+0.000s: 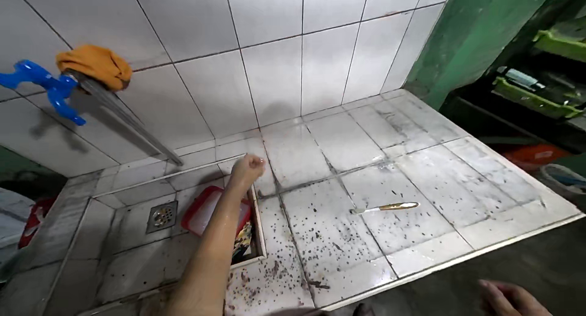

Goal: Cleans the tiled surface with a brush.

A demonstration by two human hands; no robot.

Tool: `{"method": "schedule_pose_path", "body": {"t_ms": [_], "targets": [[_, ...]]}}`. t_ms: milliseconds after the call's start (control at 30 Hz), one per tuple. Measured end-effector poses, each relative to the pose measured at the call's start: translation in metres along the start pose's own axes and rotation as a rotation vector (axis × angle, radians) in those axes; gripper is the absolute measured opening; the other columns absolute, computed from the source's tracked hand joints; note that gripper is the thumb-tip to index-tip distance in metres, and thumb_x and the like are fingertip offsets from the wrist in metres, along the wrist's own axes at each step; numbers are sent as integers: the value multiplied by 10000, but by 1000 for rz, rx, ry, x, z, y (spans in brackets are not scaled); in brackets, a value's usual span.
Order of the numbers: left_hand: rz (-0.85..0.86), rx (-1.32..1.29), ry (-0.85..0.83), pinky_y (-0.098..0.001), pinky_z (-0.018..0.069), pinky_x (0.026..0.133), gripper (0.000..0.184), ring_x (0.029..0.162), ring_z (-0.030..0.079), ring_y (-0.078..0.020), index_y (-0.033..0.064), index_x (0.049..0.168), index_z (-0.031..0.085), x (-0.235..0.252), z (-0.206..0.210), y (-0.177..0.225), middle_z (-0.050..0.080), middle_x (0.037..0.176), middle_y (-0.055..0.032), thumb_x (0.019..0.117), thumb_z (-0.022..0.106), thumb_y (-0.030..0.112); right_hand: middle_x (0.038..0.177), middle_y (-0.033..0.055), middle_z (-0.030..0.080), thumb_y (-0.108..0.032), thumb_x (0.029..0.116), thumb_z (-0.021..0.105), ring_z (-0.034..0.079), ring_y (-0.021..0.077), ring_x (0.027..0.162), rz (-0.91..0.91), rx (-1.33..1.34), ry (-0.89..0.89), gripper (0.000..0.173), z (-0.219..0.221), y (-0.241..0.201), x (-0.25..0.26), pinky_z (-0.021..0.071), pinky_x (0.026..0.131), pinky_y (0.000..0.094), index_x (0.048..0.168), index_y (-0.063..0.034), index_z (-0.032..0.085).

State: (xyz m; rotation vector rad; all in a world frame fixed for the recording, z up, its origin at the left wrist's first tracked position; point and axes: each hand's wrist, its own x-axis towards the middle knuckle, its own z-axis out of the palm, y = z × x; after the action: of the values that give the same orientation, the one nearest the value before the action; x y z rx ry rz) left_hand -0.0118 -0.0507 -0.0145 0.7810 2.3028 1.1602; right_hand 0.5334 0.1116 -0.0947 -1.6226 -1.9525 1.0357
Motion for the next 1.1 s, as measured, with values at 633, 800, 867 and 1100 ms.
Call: {"method": "schedule_pose_path", "body": {"t_ms": [633, 800, 867, 1100], "targets": [[-277, 276, 538, -613, 364, 1151, 446, 1401, 452, -451, -47, 1437, 508, -220, 139, -57, 473, 1496, -296, 1032, 585, 122, 1090, 204, 710, -91, 1002, 618, 707, 397, 961, -827, -462, -365, 263, 64, -87, 190, 572, 805, 594, 1245, -54, 711], [-317, 338, 624, -600, 327, 1184, 474, 1452, 391, -468, -51, 1480, 472, -246, 156, -54, 426, 1541, -306, 1052, 531, 144, 1135, 266, 684, -169, 1090, 502, 674, 487, 981, -424, -458, -345, 332, 17, -85, 241, 505, 822, 707, 1406, -120, 591], [-308, 338, 652, -598, 323, 1187, 480, 1454, 381, -484, -73, 1478, 464, -250, 160, -55, 415, 1546, -320, 1049, 538, 129, 1172, 284, 672, -215, 1091, 518, 653, 510, 1050, -387, -473, -286, 309, 8, -78, 259, 492, 861, 718, 1348, -104, 648], [-259, 357, 724, -601, 310, 1195, 490, 1446, 380, -512, -91, 1465, 469, -251, 183, -67, 429, 1529, -334, 1052, 524, 166, 1153, 236, 711, -287, 1106, 465, 683, 461, 1061, -335, -485, -459, 332, 72, -129, 240, 508, 866, 692, 1312, -124, 667]]}}
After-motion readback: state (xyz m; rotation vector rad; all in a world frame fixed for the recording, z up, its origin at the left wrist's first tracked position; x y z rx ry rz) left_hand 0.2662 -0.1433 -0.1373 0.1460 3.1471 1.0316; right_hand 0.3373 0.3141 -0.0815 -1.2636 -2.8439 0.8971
